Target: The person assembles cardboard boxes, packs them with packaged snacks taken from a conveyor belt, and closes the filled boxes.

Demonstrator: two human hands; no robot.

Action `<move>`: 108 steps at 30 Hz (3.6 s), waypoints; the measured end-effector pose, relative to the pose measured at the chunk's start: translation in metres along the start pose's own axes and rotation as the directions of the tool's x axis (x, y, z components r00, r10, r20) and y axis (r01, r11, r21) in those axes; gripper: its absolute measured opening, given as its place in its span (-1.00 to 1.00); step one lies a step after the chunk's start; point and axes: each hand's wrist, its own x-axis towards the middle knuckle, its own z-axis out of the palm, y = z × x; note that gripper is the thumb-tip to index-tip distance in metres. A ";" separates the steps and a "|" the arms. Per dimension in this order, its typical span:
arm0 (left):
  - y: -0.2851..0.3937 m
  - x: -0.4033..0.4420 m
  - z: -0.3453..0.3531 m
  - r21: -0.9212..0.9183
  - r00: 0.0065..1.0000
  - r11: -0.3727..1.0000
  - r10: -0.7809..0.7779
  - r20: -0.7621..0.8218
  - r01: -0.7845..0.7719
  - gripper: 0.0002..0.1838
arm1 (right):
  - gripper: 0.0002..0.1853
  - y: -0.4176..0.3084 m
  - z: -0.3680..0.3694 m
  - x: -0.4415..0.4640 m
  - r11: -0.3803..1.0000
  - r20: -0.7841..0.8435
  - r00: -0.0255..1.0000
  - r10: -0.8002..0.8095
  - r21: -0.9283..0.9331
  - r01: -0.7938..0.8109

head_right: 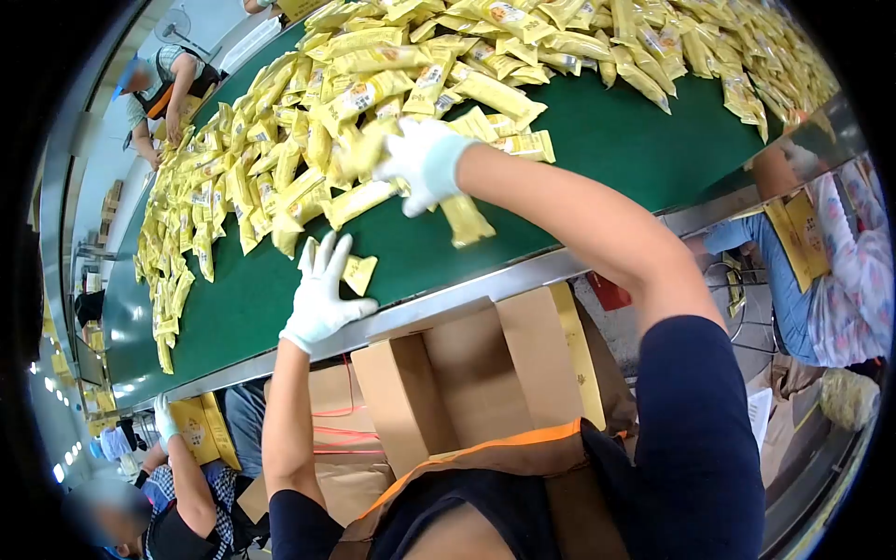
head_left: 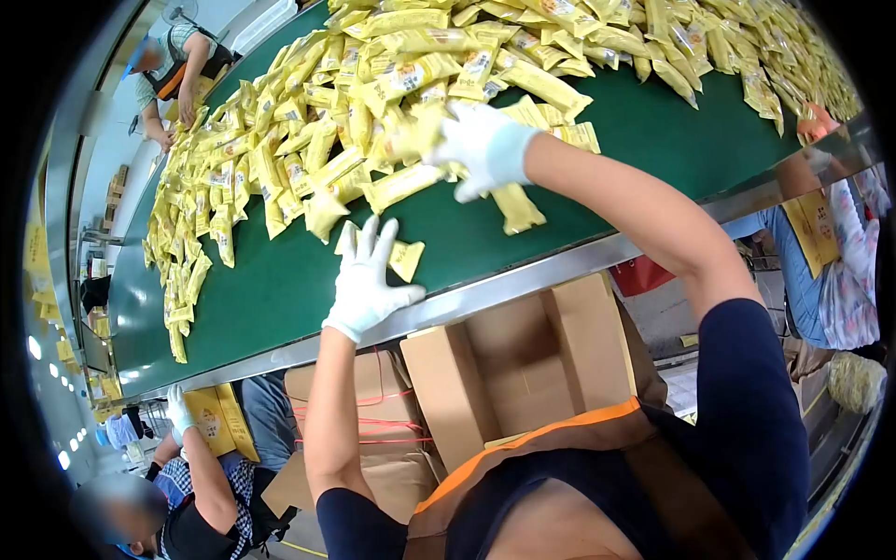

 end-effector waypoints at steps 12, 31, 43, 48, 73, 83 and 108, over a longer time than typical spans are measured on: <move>0.022 -0.022 -0.018 -0.297 0.870 0.943 -0.017 -0.493 -0.150 -0.54 | -0.55 0.039 0.046 -0.174 0.865 -0.553 0.666 0.500 0.289 -0.410; 0.123 0.085 0.013 -0.065 0.807 0.805 0.583 -0.092 -0.589 -0.49 | -0.52 0.058 0.079 -0.169 0.732 -0.301 0.675 0.673 0.147 -0.665; 0.039 0.001 0.009 0.104 0.979 0.991 0.098 -0.177 -0.081 -0.39 | -0.46 0.006 0.026 -0.107 0.790 -0.179 0.816 0.549 0.429 -0.438; 0.043 -0.015 0.011 0.099 0.967 0.986 0.151 -0.203 -0.133 -0.33 | -0.47 0.005 0.067 -0.071 0.894 -0.400 0.807 0.435 0.082 -0.441; 0.058 0.083 -0.012 -0.085 0.994 0.991 0.105 -0.030 -0.107 -0.04 | -0.32 0.076 0.028 -0.189 0.924 -0.086 0.941 0.327 0.237 -0.299; 0.073 0.057 0.007 0.272 0.954 0.950 0.212 -0.210 -0.152 -0.03 | -0.13 0.062 0.021 -0.190 0.823 0.061 0.895 0.441 0.371 -0.431; -0.011 0.020 -0.011 0.156 0.975 0.980 -0.088 -0.206 0.121 0.15 | -0.06 0.032 0.028 -0.120 0.984 0.029 0.999 0.029 0.176 -0.033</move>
